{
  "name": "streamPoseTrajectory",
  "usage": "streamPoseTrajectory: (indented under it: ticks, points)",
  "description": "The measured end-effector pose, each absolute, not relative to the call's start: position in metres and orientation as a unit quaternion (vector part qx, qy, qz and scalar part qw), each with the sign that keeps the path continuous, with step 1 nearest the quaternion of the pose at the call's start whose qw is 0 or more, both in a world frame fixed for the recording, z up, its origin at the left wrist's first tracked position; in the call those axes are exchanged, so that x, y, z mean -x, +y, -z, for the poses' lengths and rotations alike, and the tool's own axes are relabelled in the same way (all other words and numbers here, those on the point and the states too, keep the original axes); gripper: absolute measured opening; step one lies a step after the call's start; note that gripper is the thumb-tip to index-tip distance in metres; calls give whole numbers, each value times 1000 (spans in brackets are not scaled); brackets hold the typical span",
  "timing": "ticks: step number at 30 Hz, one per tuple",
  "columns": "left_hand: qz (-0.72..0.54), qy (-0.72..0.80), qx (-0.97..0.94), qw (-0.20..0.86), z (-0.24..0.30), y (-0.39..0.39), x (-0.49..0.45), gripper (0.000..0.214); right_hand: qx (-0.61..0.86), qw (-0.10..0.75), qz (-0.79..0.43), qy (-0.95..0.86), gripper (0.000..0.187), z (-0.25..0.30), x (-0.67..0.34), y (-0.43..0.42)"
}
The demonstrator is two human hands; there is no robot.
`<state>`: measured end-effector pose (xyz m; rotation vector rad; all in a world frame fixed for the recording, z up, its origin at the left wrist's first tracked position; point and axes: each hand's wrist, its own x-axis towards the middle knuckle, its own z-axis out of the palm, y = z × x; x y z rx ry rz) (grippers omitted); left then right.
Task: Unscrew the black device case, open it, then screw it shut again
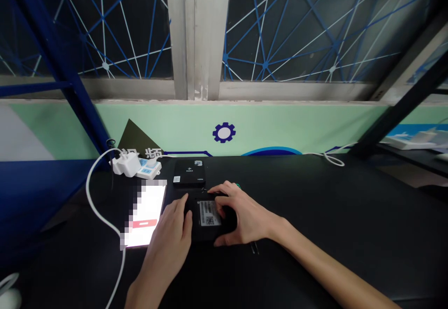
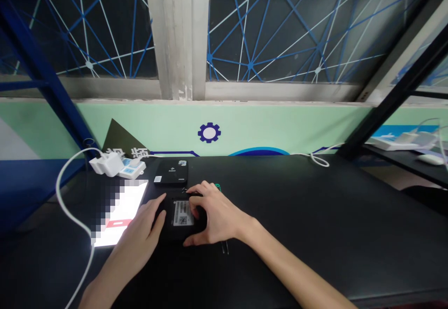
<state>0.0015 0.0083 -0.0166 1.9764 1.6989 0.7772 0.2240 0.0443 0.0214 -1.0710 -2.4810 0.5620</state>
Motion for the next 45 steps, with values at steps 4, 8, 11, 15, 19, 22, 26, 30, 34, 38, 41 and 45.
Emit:
streamPoseTrajectory:
  ticks: [4, 8, 11, 15, 19, 22, 26, 30, 34, 38, 41, 45]
  points:
    - [-287, 597, -726, 186, 20, 9, -1, 49, 376, 181, -187, -889, 48, -23, -225, 44]
    - [-284, 595, -729, 186, 19, 9, -1, 48, 374, 180, -187, -890, 46, -23, -226, 45]
    - [-274, 598, -729, 188, 17, 8, -2, 50, 372, 182, -189, -890, 48, -23, -226, 45]
    - [-260, 600, -733, 185, 16, 9, -1, 52, 373, 185, -196, -888, 48, -26, -227, 45]
    - [-261, 598, -735, 185, 17, 10, -1, 52, 373, 191, -201, -885, 48, -28, -229, 46]
    - [-262, 596, -737, 181, 18, 10, -1, 52, 374, 192, -201, -885, 47, -29, -231, 46]
    - [-251, 598, -740, 180, 17, 10, 0, 54, 374, 192, -200, -885, 47, -29, -232, 46]
    - [-239, 593, -749, 174, 15, 9, -1, 57, 378, 184, -198, -885, 48, -29, -232, 46]
    - [-222, 596, -752, 173, 13, 9, -2, 59, 386, 167, -194, -886, 49, -30, -232, 45]
    - [-217, 598, -753, 168, 12, 9, -2, 58, 389, 155, -180, -890, 48, -31, -231, 44]
    - [-216, 599, -754, 164, 13, 9, -2, 58, 386, 154, -168, -894, 49, -32, -230, 44]
    - [-208, 599, -756, 161, 13, 9, -1, 58, 382, 151, -164, -897, 49, -32, -230, 44]
